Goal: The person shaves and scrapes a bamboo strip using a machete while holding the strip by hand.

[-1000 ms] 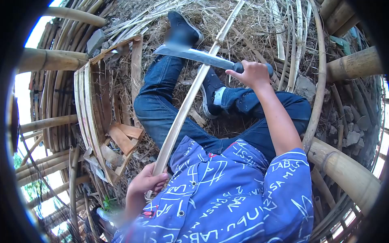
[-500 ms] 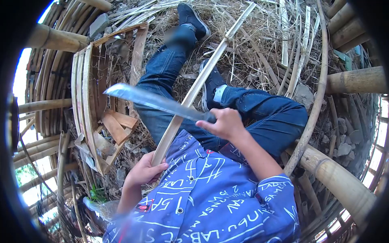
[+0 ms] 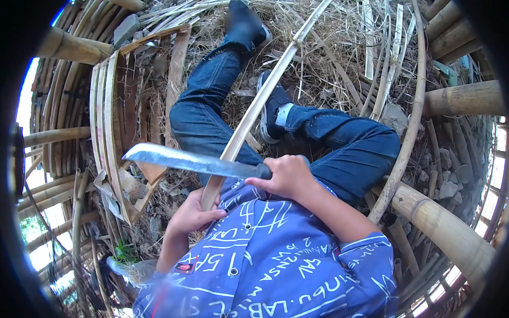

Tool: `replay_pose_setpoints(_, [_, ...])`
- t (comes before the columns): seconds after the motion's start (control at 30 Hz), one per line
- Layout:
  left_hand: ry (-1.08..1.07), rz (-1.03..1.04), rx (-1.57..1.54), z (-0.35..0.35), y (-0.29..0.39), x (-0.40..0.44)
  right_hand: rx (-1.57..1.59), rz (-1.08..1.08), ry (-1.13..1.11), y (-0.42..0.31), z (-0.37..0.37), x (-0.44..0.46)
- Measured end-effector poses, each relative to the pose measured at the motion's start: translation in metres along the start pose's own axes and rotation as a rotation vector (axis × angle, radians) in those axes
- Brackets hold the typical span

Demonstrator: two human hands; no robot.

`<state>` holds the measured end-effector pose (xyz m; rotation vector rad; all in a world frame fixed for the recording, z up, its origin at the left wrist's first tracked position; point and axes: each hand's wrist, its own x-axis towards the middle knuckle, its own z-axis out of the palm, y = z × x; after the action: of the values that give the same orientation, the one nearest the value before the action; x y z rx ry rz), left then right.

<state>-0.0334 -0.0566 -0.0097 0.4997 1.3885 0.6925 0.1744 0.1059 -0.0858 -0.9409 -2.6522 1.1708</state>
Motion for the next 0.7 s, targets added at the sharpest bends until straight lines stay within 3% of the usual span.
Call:
replay_pose_setpoints(0.1, [0.015, 0.041, 0.017, 0.002, -0.004, 0.004, -0.132, 0.023, 0.015, 0.006, -0.003, -0.003])
replay_pose_setpoints(0.23, [0.026, -0.087, -0.012, -0.001, 0.009, -0.005, -0.205, 0.046, 0.048, 0.009, -0.010, -0.003])
replay_pose_setpoints(0.37, [0.061, -0.160, -0.020, -0.016, 0.011, -0.022, -0.157, 0.403, 0.123, 0.064, -0.040, 0.007])
replay_pose_setpoints(0.4, [0.065, -0.040, 0.049, -0.010, 0.000, -0.017, -0.237, 0.389, 0.070, 0.073, -0.050, 0.009])
replay_pose_setpoints(0.57, [0.048, -0.052, -0.024, -0.014, 0.001, -0.016, -0.220, 0.348, 0.115, 0.071, -0.045, 0.004])
replay_pose_setpoints(0.63, [0.063, -0.190, 0.036, -0.015, 0.016, -0.018, -0.115, 0.323, 0.130, 0.061, -0.038, 0.001])
replay_pose_setpoints(0.7, [0.074, -0.131, 0.036, -0.008, 0.010, -0.009, -0.133, 0.227, 0.116, 0.043, -0.032, -0.002])
